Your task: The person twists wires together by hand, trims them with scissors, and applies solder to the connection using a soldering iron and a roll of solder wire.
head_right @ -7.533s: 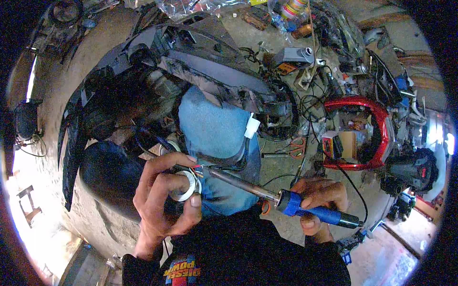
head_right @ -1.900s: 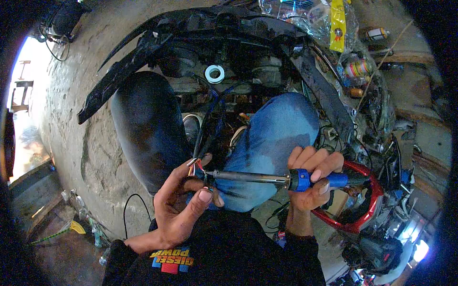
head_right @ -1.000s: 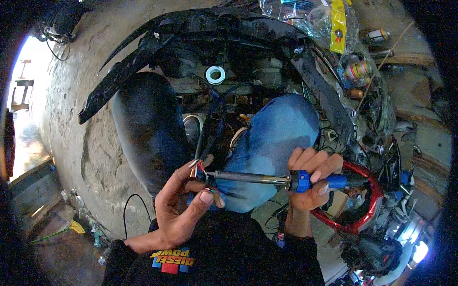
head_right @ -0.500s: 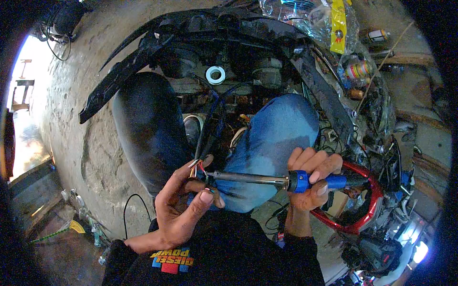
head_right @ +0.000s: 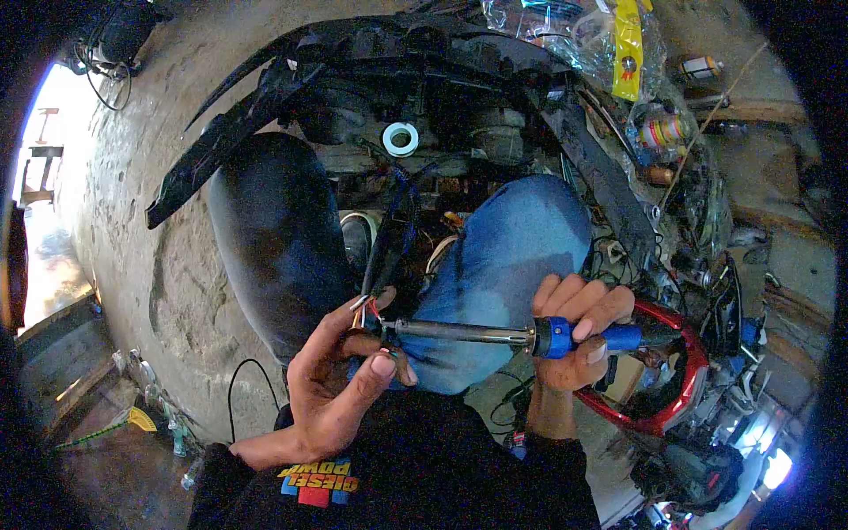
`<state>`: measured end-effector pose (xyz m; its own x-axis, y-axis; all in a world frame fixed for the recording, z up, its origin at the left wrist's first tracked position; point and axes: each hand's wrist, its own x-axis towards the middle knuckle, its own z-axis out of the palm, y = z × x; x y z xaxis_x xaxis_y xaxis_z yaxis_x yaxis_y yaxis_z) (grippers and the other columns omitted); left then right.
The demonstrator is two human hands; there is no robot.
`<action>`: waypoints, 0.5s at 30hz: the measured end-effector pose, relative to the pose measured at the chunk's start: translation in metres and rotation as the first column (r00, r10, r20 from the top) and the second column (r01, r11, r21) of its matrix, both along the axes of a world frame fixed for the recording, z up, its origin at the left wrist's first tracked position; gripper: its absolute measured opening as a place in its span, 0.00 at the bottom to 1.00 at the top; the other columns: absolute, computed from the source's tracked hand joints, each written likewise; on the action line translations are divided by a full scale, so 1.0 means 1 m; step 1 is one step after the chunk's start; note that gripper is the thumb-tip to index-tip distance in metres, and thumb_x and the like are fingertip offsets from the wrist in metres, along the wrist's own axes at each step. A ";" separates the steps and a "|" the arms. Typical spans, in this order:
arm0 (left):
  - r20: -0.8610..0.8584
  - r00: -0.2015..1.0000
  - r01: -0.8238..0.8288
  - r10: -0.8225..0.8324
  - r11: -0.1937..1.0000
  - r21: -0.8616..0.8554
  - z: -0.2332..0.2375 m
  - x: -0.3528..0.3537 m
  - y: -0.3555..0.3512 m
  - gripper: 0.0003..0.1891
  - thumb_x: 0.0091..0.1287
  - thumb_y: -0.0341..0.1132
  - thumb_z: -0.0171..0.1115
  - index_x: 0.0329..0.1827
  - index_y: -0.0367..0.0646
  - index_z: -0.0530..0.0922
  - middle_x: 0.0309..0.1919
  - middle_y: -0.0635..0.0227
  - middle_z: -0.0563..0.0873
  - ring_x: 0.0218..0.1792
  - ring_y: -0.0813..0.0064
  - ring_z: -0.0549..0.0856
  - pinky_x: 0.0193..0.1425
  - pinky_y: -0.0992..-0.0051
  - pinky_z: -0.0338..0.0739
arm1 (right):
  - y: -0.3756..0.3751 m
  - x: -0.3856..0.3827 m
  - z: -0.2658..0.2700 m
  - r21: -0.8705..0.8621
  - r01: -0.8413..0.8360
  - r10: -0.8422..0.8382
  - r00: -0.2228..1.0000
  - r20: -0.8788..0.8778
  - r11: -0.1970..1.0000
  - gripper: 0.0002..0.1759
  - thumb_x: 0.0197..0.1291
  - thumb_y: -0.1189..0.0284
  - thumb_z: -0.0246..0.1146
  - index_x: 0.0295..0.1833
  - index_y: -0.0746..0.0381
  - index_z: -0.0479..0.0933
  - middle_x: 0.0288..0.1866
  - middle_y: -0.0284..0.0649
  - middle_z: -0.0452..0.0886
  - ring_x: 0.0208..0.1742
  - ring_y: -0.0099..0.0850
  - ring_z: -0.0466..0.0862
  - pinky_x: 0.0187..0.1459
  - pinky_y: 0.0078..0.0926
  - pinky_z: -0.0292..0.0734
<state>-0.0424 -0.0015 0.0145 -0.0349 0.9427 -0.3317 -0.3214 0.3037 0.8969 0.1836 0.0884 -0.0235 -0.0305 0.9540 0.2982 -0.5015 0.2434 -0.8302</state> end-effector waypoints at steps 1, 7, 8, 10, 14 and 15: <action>0.001 1.000 -0.002 0.002 1.000 0.003 0.000 0.000 0.000 0.28 0.73 0.34 0.65 0.71 0.30 0.68 0.36 0.59 0.91 0.41 0.76 0.88 0.48 0.75 0.80 | 0.000 0.000 0.000 0.003 -0.005 0.005 1.000 0.003 1.000 0.18 0.64 0.60 0.70 0.37 0.56 0.69 0.25 0.33 0.67 0.25 0.27 0.65 0.30 0.29 0.61; -0.004 1.000 -0.001 0.001 1.000 -0.030 0.002 0.000 0.000 0.28 0.73 0.34 0.65 0.72 0.30 0.68 0.36 0.60 0.91 0.40 0.78 0.88 0.47 0.76 0.80 | 0.000 -0.004 0.001 -0.003 0.011 -0.011 1.000 -0.012 1.000 0.18 0.64 0.60 0.71 0.37 0.56 0.69 0.26 0.32 0.67 0.25 0.27 0.65 0.30 0.30 0.61; -0.012 1.000 0.000 0.000 1.000 -0.026 0.002 0.000 0.000 0.28 0.73 0.34 0.65 0.72 0.30 0.68 0.36 0.60 0.91 0.40 0.78 0.88 0.47 0.76 0.80 | 0.000 -0.004 0.001 -0.003 0.012 -0.012 1.000 -0.009 1.000 0.17 0.64 0.60 0.71 0.37 0.56 0.69 0.26 0.32 0.67 0.25 0.27 0.65 0.30 0.30 0.61; -0.026 1.000 0.002 -0.003 1.000 -0.009 0.001 0.000 0.000 0.28 0.73 0.34 0.64 0.72 0.30 0.68 0.35 0.60 0.91 0.40 0.78 0.88 0.47 0.76 0.80 | 0.000 -0.002 0.000 0.004 0.012 -0.012 1.000 -0.005 1.000 0.17 0.64 0.60 0.70 0.37 0.56 0.69 0.26 0.32 0.67 0.25 0.27 0.65 0.30 0.29 0.60; -0.029 1.000 0.002 -0.001 1.000 0.011 0.001 0.001 0.000 0.27 0.74 0.33 0.64 0.72 0.30 0.68 0.35 0.61 0.91 0.40 0.78 0.88 0.46 0.76 0.80 | 0.001 -0.001 -0.002 0.020 0.002 -0.002 1.000 -0.007 1.000 0.17 0.64 0.60 0.70 0.37 0.56 0.69 0.26 0.32 0.67 0.25 0.27 0.65 0.30 0.29 0.60; -0.024 1.000 0.000 0.001 1.000 0.007 0.002 0.001 0.001 0.27 0.74 0.33 0.64 0.72 0.30 0.68 0.35 0.61 0.91 0.39 0.78 0.88 0.46 0.76 0.80 | 0.001 -0.002 -0.001 0.020 -0.002 0.002 1.000 -0.008 1.000 0.17 0.64 0.60 0.70 0.37 0.56 0.69 0.26 0.32 0.67 0.25 0.27 0.65 0.30 0.29 0.61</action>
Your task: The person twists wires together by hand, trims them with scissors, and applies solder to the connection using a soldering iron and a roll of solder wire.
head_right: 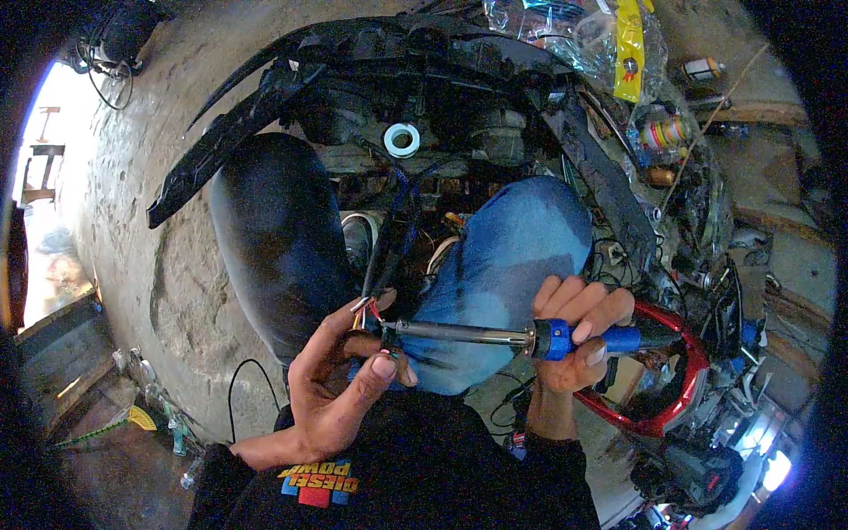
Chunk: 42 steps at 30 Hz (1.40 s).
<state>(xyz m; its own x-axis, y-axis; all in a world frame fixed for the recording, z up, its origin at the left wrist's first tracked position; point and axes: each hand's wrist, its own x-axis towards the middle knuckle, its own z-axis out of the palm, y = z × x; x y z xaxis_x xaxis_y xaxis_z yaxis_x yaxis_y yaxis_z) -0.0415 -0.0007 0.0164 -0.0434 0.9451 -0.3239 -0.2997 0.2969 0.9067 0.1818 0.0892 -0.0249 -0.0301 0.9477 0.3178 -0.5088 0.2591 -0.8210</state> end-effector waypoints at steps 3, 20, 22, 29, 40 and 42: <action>0.015 1.000 -0.018 0.018 1.000 -0.006 0.000 0.001 -0.001 0.27 0.74 0.34 0.64 0.71 0.30 0.68 0.35 0.61 0.91 0.40 0.78 0.88 0.47 0.76 0.80 | -0.001 -0.003 0.000 -0.002 0.024 -0.024 1.000 0.001 1.000 0.17 0.64 0.60 0.70 0.37 0.56 0.69 0.26 0.33 0.67 0.25 0.27 0.65 0.30 0.29 0.61; 0.024 1.000 0.007 -0.006 1.000 -0.021 0.002 -0.001 0.000 0.28 0.74 0.35 0.63 0.73 0.31 0.67 0.36 0.60 0.90 0.41 0.78 0.87 0.48 0.76 0.79 | 0.000 0.001 -0.002 0.008 0.031 -0.031 0.999 0.023 0.999 0.17 0.65 0.59 0.69 0.38 0.56 0.68 0.25 0.32 0.67 0.24 0.27 0.65 0.29 0.29 0.61; 0.024 1.000 0.001 -0.001 1.000 -0.019 0.002 0.000 -0.001 0.28 0.74 0.34 0.63 0.73 0.31 0.67 0.36 0.60 0.90 0.41 0.78 0.87 0.49 0.76 0.79 | 0.000 0.001 -0.002 0.000 0.030 -0.030 0.999 0.012 1.000 0.17 0.65 0.60 0.69 0.38 0.56 0.68 0.25 0.32 0.67 0.24 0.27 0.65 0.29 0.29 0.61; 0.023 1.000 -0.016 0.017 1.000 -0.023 0.003 0.001 0.000 0.28 0.74 0.34 0.64 0.72 0.30 0.68 0.36 0.60 0.90 0.42 0.77 0.88 0.50 0.75 0.79 | 0.000 0.000 -0.002 -0.003 0.029 -0.029 1.000 0.006 1.000 0.17 0.64 0.60 0.70 0.38 0.56 0.69 0.25 0.32 0.68 0.24 0.27 0.65 0.29 0.29 0.61; 0.029 0.999 -0.029 0.029 1.000 -0.006 0.000 0.002 -0.001 0.27 0.73 0.33 0.65 0.71 0.30 0.69 0.36 0.60 0.90 0.41 0.77 0.88 0.47 0.77 0.78 | -0.002 0.002 -0.003 -0.047 0.028 -0.028 0.999 -0.017 0.999 0.18 0.62 0.61 0.72 0.37 0.56 0.69 0.25 0.31 0.67 0.26 0.25 0.65 0.32 0.29 0.59; 0.021 1.000 -0.019 0.019 1.000 -0.011 0.002 0.001 0.001 0.27 0.73 0.33 0.64 0.71 0.30 0.69 0.36 0.60 0.90 0.41 0.78 0.87 0.47 0.77 0.78 | -0.002 0.001 -0.002 -0.042 0.023 -0.023 1.000 -0.011 0.999 0.18 0.63 0.60 0.72 0.37 0.56 0.69 0.25 0.31 0.67 0.26 0.25 0.65 0.32 0.28 0.59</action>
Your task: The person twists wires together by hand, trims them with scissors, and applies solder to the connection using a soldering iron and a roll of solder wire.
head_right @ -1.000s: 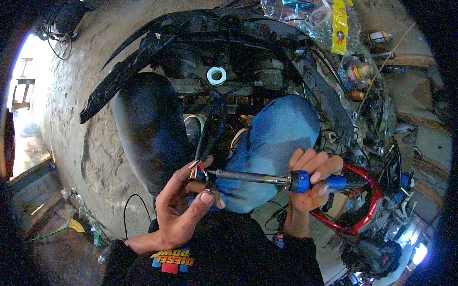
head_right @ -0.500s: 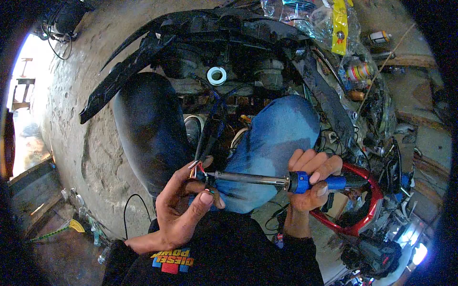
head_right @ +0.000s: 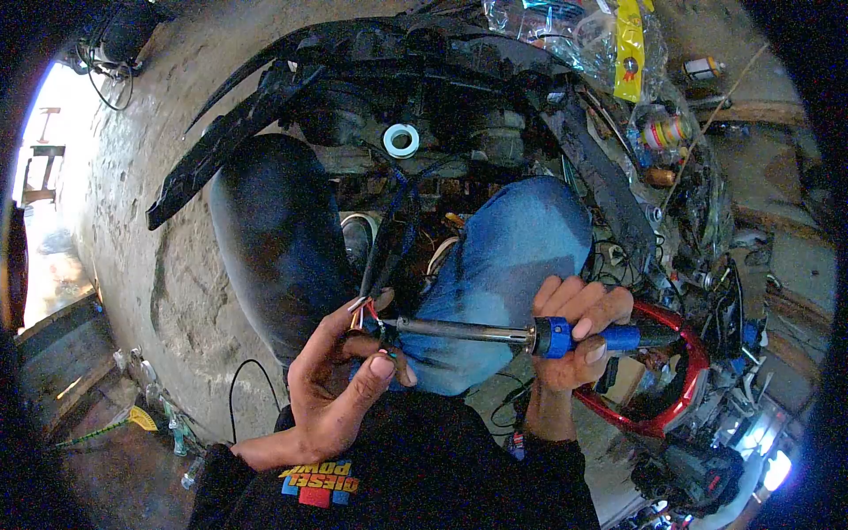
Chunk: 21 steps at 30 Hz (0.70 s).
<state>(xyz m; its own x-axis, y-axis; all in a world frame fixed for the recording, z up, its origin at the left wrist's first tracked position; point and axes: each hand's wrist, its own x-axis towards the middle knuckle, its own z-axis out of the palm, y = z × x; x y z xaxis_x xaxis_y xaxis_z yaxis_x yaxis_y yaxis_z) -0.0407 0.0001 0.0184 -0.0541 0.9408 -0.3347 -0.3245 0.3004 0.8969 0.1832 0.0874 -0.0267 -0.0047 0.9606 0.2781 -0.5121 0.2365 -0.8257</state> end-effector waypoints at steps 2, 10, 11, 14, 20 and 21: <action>0.006 1.000 -0.011 0.010 1.000 0.012 -0.003 0.001 -0.002 0.27 0.73 0.33 0.64 0.71 0.30 0.69 0.36 0.59 0.90 0.40 0.78 0.87 0.47 0.76 0.78 | 0.000 -0.001 0.000 0.002 0.006 -0.006 1.000 0.003 1.000 0.18 0.63 0.60 0.71 0.37 0.56 0.69 0.25 0.31 0.67 0.26 0.25 0.65 0.32 0.28 0.59; 0.006 1.000 0.002 -0.002 1.000 -0.017 0.001 0.000 0.000 0.27 0.74 0.33 0.64 0.71 0.30 0.68 0.37 0.59 0.91 0.42 0.77 0.88 0.49 0.75 0.79 | 0.000 -0.002 0.001 0.009 -0.011 0.011 1.000 0.001 1.000 0.17 0.65 0.60 0.70 0.37 0.56 0.69 0.26 0.31 0.67 0.26 0.25 0.64 0.33 0.28 0.58; 0.017 1.000 -0.001 0.001 0.999 -0.032 0.002 0.000 0.000 0.27 0.74 0.34 0.64 0.72 0.30 0.68 0.37 0.59 0.91 0.42 0.76 0.88 0.49 0.75 0.79 | -0.001 0.001 0.000 0.007 -0.015 0.015 1.000 -0.001 1.000 0.17 0.65 0.60 0.70 0.37 0.55 0.69 0.26 0.31 0.67 0.27 0.25 0.64 0.33 0.29 0.58; 0.032 0.999 0.006 -0.004 0.998 -0.056 0.004 0.000 0.000 0.27 0.74 0.34 0.64 0.72 0.31 0.68 0.37 0.59 0.91 0.42 0.76 0.88 0.50 0.75 0.79 | -0.001 0.002 0.000 0.005 -0.025 0.025 1.000 -0.012 1.000 0.17 0.64 0.61 0.71 0.37 0.55 0.69 0.26 0.30 0.66 0.27 0.25 0.64 0.34 0.29 0.58; -0.012 1.000 0.016 -0.016 0.999 -0.042 0.004 0.000 0.001 0.28 0.74 0.34 0.64 0.72 0.31 0.68 0.36 0.60 0.91 0.42 0.77 0.88 0.50 0.76 0.79 | 0.000 0.002 0.001 0.014 -0.052 0.052 0.998 -0.018 0.999 0.16 0.64 0.62 0.71 0.38 0.56 0.70 0.26 0.31 0.67 0.27 0.25 0.64 0.34 0.29 0.58; -0.014 1.000 0.010 -0.011 0.999 -0.032 0.003 0.000 0.001 0.28 0.74 0.34 0.64 0.72 0.31 0.68 0.36 0.60 0.91 0.42 0.77 0.88 0.50 0.76 0.79 | 0.000 0.002 0.001 0.013 -0.058 0.058 0.998 -0.017 0.998 0.16 0.64 0.62 0.71 0.38 0.56 0.70 0.26 0.31 0.67 0.28 0.25 0.65 0.34 0.29 0.58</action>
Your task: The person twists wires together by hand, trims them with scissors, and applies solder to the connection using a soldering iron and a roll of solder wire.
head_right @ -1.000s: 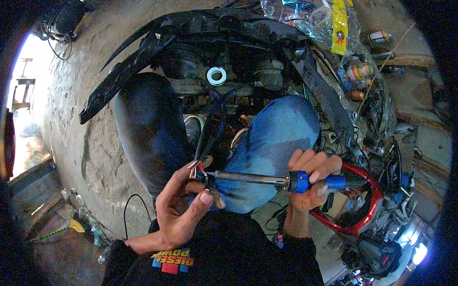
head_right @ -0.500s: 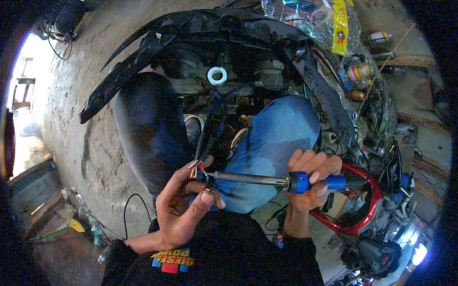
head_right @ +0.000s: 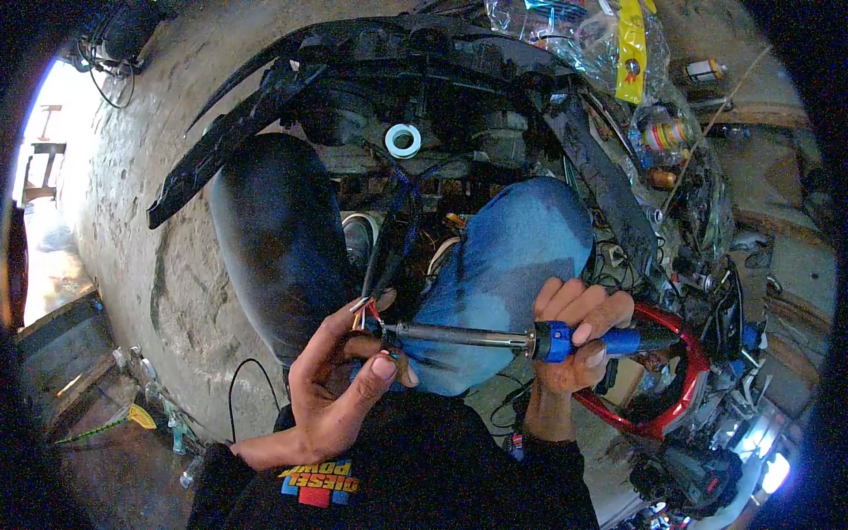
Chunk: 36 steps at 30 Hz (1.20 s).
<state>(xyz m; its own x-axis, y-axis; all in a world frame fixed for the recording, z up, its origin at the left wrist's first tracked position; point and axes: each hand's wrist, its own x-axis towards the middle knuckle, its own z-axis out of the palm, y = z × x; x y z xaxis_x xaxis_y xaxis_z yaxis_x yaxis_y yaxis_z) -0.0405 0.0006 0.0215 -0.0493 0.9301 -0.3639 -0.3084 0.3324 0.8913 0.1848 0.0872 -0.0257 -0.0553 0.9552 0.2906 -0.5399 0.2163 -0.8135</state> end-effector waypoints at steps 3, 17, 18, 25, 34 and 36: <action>0.014 1.000 0.000 0.000 1.000 -0.006 0.000 0.000 -0.001 0.28 0.74 0.34 0.64 0.72 0.31 0.68 0.36 0.60 0.91 0.41 0.78 0.88 0.49 0.77 0.79 | 0.000 0.000 -0.001 0.006 0.010 -0.010 1.000 -0.015 1.000 0.16 0.64 0.62 0.71 0.38 0.56 0.70 0.26 0.31 0.67 0.27 0.26 0.65 0.35 0.29 0.59; 0.005 1.000 -0.004 0.004 1.000 0.020 -0.002 0.001 -0.002 0.27 0.73 0.32 0.64 0.72 0.30 0.68 0.36 0.60 0.91 0.42 0.78 0.87 0.50 0.76 0.79 | -0.001 0.001 -0.001 -0.009 0.010 -0.010 1.000 0.004 1.000 0.16 0.63 0.62 0.71 0.37 0.56 0.70 0.27 0.32 0.69 0.27 0.27 0.67 0.35 0.30 0.61; -0.004 1.000 -0.004 0.004 0.999 0.034 -0.003 0.001 -0.001 0.28 0.73 0.32 0.64 0.72 0.30 0.68 0.36 0.60 0.91 0.42 0.78 0.87 0.50 0.76 0.79 | 0.000 0.001 -0.001 -0.009 0.009 -0.009 1.000 0.011 1.000 0.16 0.64 0.62 0.71 0.37 0.56 0.70 0.27 0.32 0.69 0.27 0.27 0.68 0.35 0.30 0.61; 0.045 0.999 -0.026 0.025 1.000 0.016 -0.005 0.003 -0.003 0.28 0.73 0.32 0.64 0.72 0.31 0.68 0.36 0.60 0.91 0.41 0.78 0.87 0.49 0.75 0.79 | 0.002 -0.002 0.000 0.018 0.015 -0.015 1.000 0.003 1.000 0.16 0.64 0.62 0.71 0.37 0.56 0.71 0.26 0.33 0.69 0.26 0.28 0.68 0.33 0.30 0.61; 0.017 1.000 -0.006 0.006 1.000 0.030 -0.005 0.001 -0.003 0.28 0.74 0.33 0.64 0.73 0.31 0.67 0.37 0.60 0.91 0.41 0.79 0.87 0.49 0.76 0.79 | 0.001 0.000 -0.001 0.007 0.027 -0.027 1.000 -0.005 1.000 0.17 0.63 0.61 0.72 0.37 0.56 0.70 0.26 0.32 0.69 0.26 0.27 0.66 0.33 0.30 0.61; 0.020 1.000 -0.016 0.015 0.999 0.046 -0.004 0.002 -0.003 0.28 0.74 0.33 0.64 0.73 0.31 0.67 0.37 0.60 0.91 0.41 0.79 0.87 0.49 0.76 0.79 | 0.001 -0.001 -0.002 0.012 0.018 -0.017 1.000 -0.011 1.000 0.17 0.63 0.62 0.72 0.37 0.56 0.70 0.26 0.32 0.68 0.26 0.27 0.66 0.33 0.29 0.60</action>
<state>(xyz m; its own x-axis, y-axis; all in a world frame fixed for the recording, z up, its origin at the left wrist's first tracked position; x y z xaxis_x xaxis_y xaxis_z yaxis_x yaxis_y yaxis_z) -0.0384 -0.0019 0.0176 -0.0574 0.9452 -0.3215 -0.3308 0.2858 0.8994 0.1843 0.0884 -0.0274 -0.0355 0.9524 0.3027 -0.5444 0.2356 -0.8051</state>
